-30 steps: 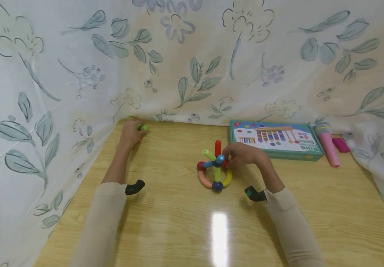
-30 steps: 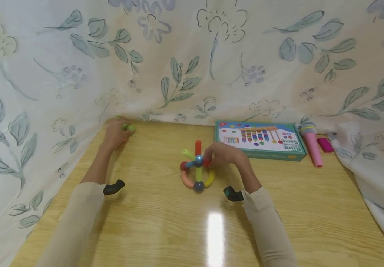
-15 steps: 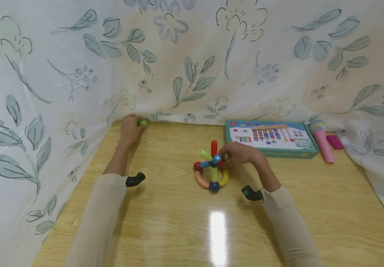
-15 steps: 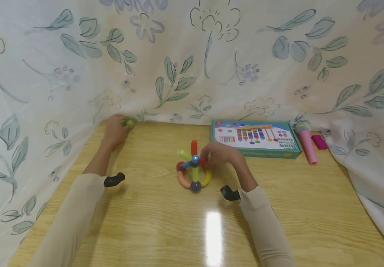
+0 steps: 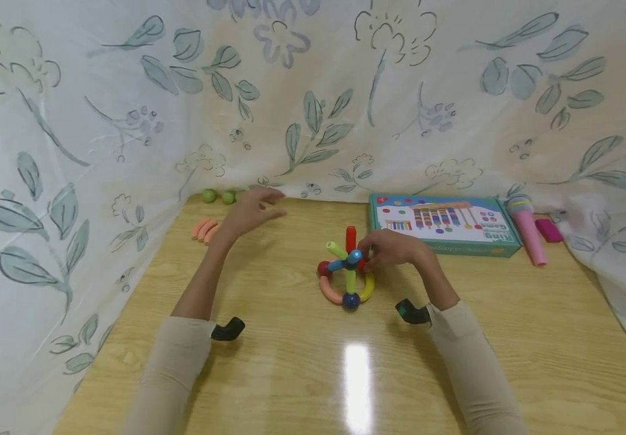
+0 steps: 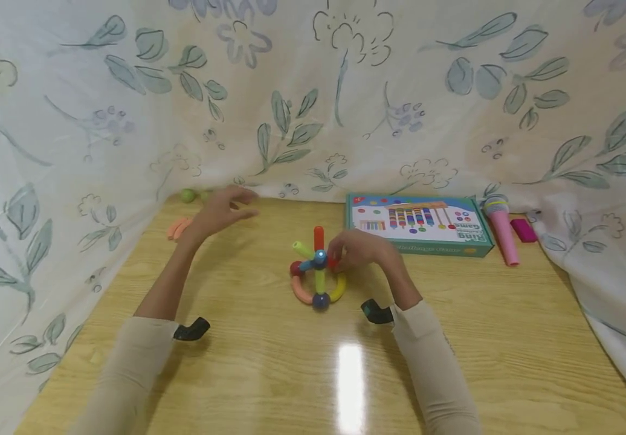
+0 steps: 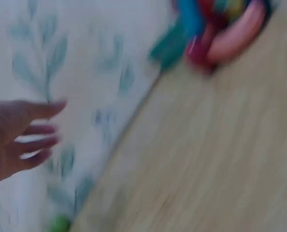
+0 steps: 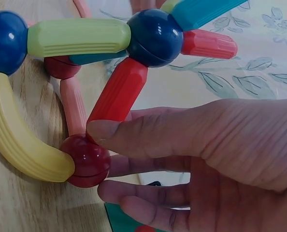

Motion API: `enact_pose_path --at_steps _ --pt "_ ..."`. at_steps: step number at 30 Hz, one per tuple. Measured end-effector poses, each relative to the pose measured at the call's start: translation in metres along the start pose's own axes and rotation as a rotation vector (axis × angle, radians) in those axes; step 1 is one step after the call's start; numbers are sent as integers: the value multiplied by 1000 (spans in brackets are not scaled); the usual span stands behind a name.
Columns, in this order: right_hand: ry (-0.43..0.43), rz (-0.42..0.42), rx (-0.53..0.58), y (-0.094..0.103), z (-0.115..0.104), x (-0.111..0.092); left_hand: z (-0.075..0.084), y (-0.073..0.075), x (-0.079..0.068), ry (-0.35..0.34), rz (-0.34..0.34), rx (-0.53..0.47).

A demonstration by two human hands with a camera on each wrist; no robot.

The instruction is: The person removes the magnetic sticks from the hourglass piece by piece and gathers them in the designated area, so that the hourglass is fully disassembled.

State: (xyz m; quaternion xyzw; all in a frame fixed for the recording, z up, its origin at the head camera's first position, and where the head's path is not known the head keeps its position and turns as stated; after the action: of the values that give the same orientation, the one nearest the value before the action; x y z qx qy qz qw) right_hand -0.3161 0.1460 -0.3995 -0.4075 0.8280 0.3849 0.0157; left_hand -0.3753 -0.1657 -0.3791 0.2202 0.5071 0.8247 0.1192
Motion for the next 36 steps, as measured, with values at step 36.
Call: enact_pose_path --at_steps 36 --pt "-26 -48 -74 -10 -10 -14 136 -52 -24 -282 -339 -366"
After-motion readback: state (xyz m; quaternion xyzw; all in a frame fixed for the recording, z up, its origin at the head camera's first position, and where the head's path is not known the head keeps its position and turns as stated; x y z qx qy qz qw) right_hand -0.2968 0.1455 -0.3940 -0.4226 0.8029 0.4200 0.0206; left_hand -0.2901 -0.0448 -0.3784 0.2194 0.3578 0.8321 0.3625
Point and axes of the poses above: each hand's wrist, its own x-axis towards the middle knuckle, its own y-axis out of the back of the hand, z = x × y, the point moved 4 cm from there along x, towards the middle knuckle, and after that the axes turned 13 degrees about x, right-handed, at the moved point
